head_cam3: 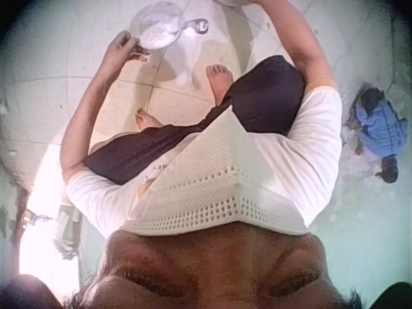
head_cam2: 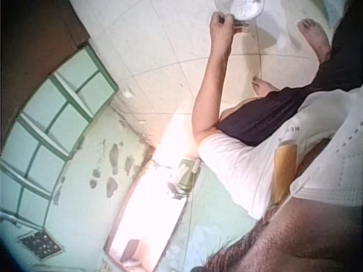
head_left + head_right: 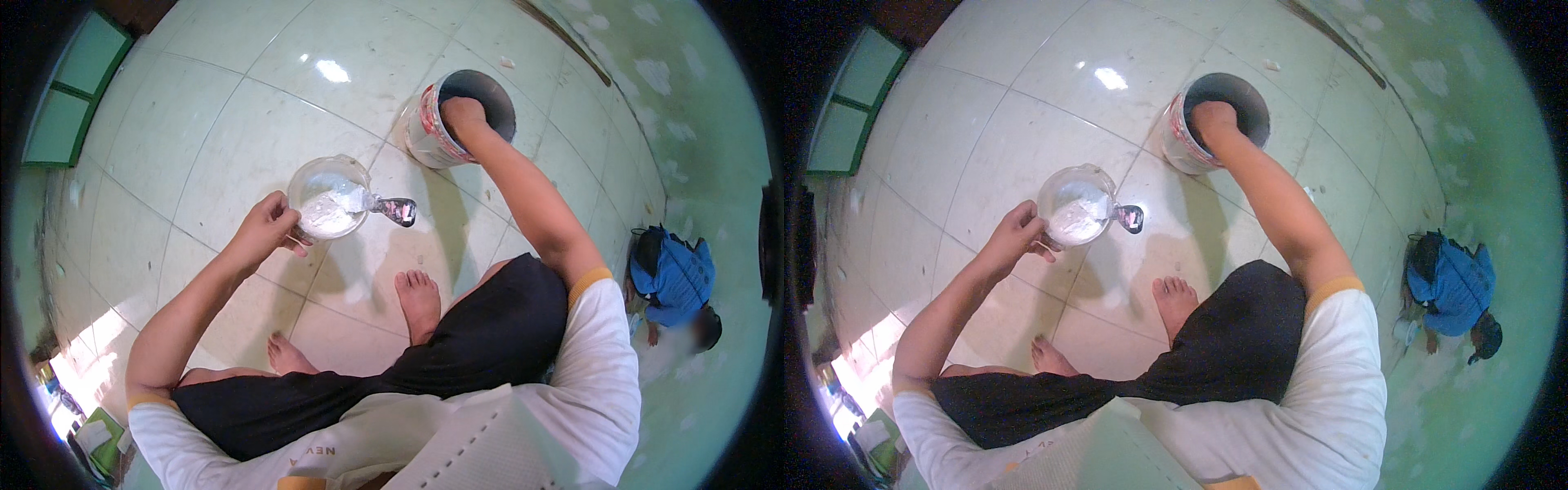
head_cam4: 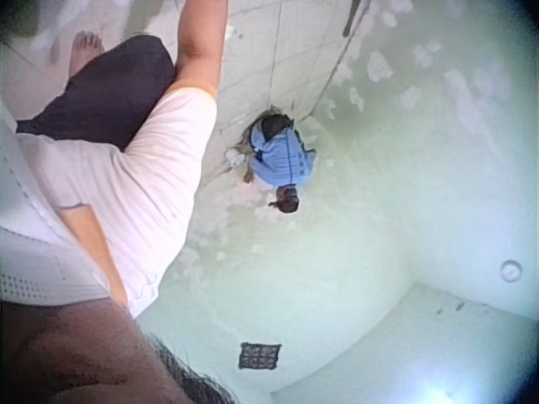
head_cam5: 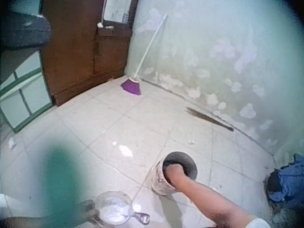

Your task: The person scrapes a wall with a putty knife and then mixes a substance in a container with a small tool.

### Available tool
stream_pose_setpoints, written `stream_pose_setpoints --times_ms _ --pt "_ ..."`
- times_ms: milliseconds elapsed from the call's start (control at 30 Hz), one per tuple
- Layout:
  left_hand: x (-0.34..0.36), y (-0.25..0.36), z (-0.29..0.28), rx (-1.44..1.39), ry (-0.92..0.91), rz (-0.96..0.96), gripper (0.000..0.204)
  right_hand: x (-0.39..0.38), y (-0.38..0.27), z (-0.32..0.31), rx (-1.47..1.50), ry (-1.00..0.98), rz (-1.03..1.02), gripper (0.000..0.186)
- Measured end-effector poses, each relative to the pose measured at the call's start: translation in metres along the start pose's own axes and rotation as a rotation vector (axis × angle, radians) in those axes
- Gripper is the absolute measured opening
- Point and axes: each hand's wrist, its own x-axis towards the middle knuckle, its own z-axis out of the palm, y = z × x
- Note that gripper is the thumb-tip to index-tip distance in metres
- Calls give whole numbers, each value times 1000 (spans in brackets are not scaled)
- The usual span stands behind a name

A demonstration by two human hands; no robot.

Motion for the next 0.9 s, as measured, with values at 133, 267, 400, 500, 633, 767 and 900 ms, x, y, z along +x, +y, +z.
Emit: stream_pose_setpoints --times_ms 133,267,400,500,633,767,900 --pt "-1 3 0 18 14 -5 14 -14 22 -18 181 75 59 27" --pt "2 -1 -2 35 10 1 15 -23 53 -39 578 -70 169 28" --pt "5 -5 -5 63 16 27 16 -34 75 -45 808 -43 135 27" --pt "2 -4 -1 62 38 67 16 -49 90 -59 858 -47 123 27" --pt "-1 -2 -2 47 21 47 17 -89 61 -124 897 20 150 21" --pt "0 -4 -5 47 17 44 18 -114 6 -164 938 99 34 22" --pt "-2 -1 -4 30 -1 44 19 -128 -50 -165 864 300 -225 26"
